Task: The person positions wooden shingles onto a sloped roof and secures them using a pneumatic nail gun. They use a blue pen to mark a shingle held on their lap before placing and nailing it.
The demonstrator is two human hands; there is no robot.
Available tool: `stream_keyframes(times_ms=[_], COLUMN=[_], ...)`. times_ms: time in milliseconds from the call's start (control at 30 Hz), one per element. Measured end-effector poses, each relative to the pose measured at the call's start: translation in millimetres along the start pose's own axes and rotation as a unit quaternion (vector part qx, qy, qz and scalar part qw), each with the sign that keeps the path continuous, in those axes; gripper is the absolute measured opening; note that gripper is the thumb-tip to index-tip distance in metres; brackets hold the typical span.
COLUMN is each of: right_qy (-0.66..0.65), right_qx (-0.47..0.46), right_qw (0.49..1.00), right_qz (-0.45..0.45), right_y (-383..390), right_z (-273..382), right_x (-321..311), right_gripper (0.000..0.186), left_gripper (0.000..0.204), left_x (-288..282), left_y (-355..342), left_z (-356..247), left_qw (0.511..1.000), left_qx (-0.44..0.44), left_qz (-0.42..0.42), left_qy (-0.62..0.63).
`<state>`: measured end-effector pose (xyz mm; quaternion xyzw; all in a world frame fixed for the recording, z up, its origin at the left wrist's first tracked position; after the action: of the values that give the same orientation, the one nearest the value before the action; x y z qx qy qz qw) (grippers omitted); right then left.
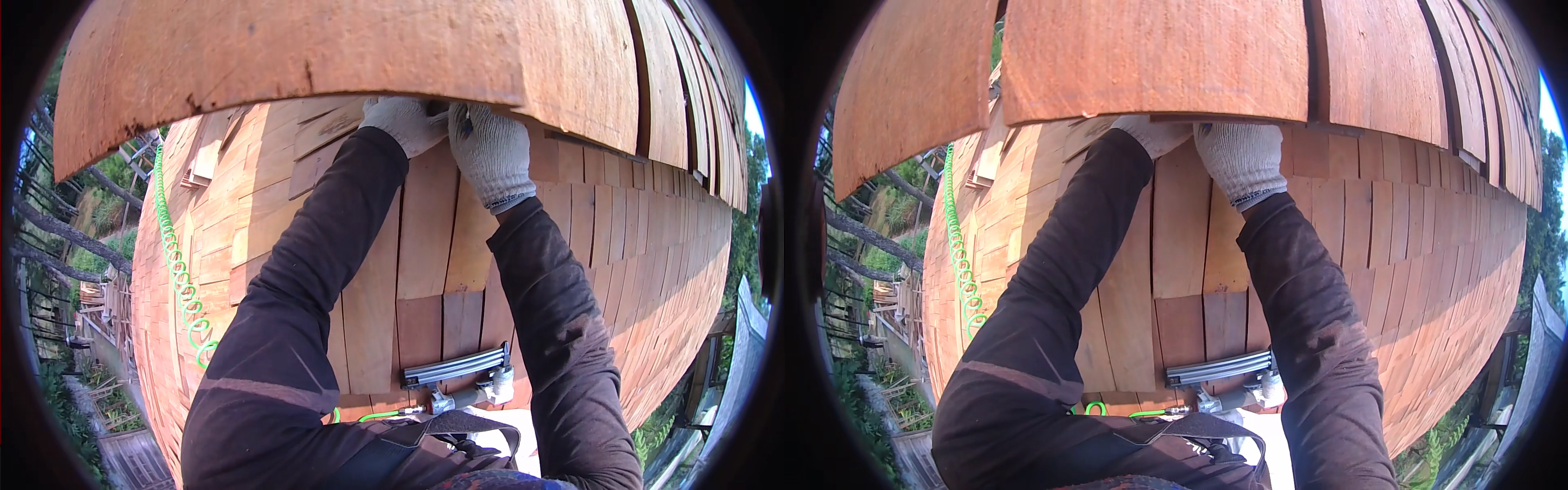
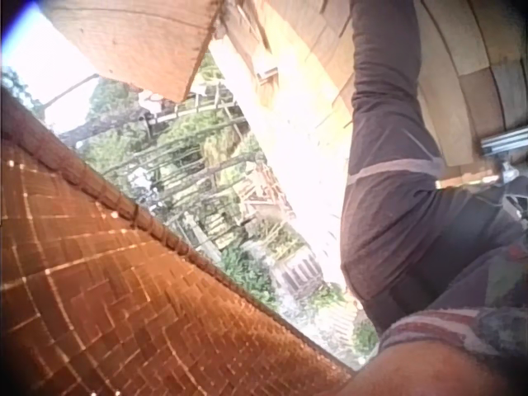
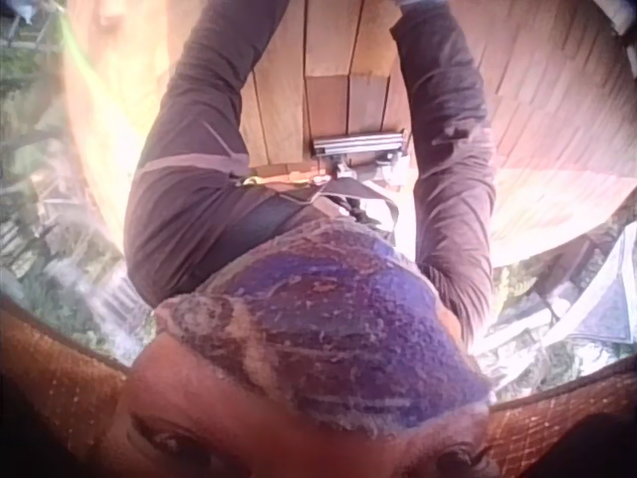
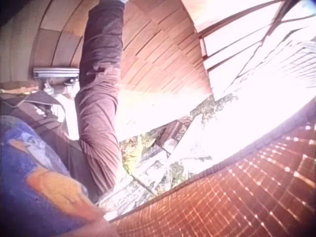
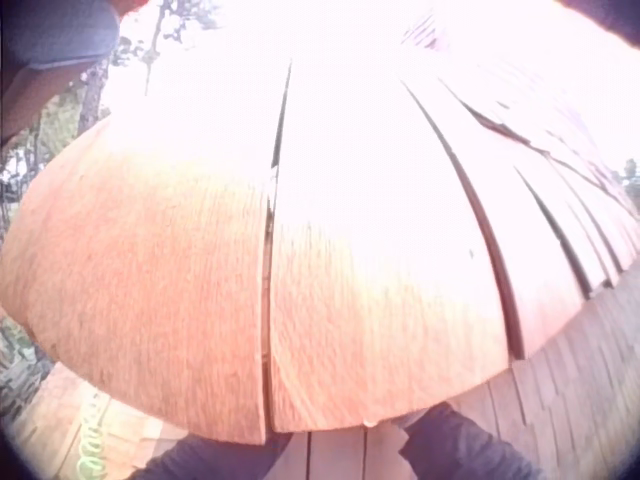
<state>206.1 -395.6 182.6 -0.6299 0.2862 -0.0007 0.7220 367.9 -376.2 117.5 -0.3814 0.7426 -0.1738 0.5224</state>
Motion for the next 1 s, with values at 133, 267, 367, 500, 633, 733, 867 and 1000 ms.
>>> stream_keyframes(times_ms=[133, 267, 367, 500, 633, 733, 867, 1000], right_qy=[0.012, -0.026, -0.081, -0.14, -0.116, -0.056, 0.107, 0.19], right_qx=[-0.021, 0.008, 0.007, 0.071, 0.147, 0.221, 0.306, 0.393], right_qw=[0.999, 0.998, 0.997, 0.987, 0.982, 0.972, 0.943, 0.899], right_qz=[-0.021, 0.061, -0.01, -0.023, 0.021, 0.051, 0.072, 0.013], right_y=[-1.7, 4.9, 16.7, 51.2, 132.8, 204.3, 285.9, 342.4], right_z=[-5.8, -7.7, -6.2, 3.6, -10.1, -28.1, -60.1, -53.6], right_x=[3.5, -3.1, -26.1, -88.1, -175.9, -252.3, -387.0, -505.3], right_gripper=[0.023, 0.017, 0.017, 0.027, 0.035, 0.035, 0.03, 0.032], left_gripper=[0.049, 0.064, 0.07, 0.078, 0.063, 0.05, 0.048, 0.072], left_x=[-1.3, 1.2, -4.9, -20.1, -26.7, -30.9, -9.4, -26.8], left_y=[0.4, 1.2, -0.4, 3.4, -0.1, -1.0, -27.8, -46.6], left_z=[-9.5, 0.4, -8.3, -12.9, -23.8, -0.6, 15.7, 46.9], left_qw=[0.998, 0.999, 0.999, 0.993, 0.999, 0.985, 0.956, 0.926], left_qx=[0.044, 0.019, -0.025, -0.059, 0.024, 0.169, -0.053, -0.129], left_qz=[0.007, -0.016, 0.036, 0.081, 0.029, -0.031, 0.058, 0.201], left_qy=[-0.054, -0.04, 0.018, 0.067, 0.012, -0.003, 0.283, 0.294])
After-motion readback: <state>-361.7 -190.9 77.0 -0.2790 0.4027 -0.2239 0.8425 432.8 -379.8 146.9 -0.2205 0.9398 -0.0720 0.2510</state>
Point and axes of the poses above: each hand's wrist, its own y-axis away from the middle knuckle, its own x-axis out of the palm, z = x × y, the point moved 5 cm from there along -y, towards the middle knuckle, and after that the axes turned 12 degrees about -z, right-handed, at the moved point
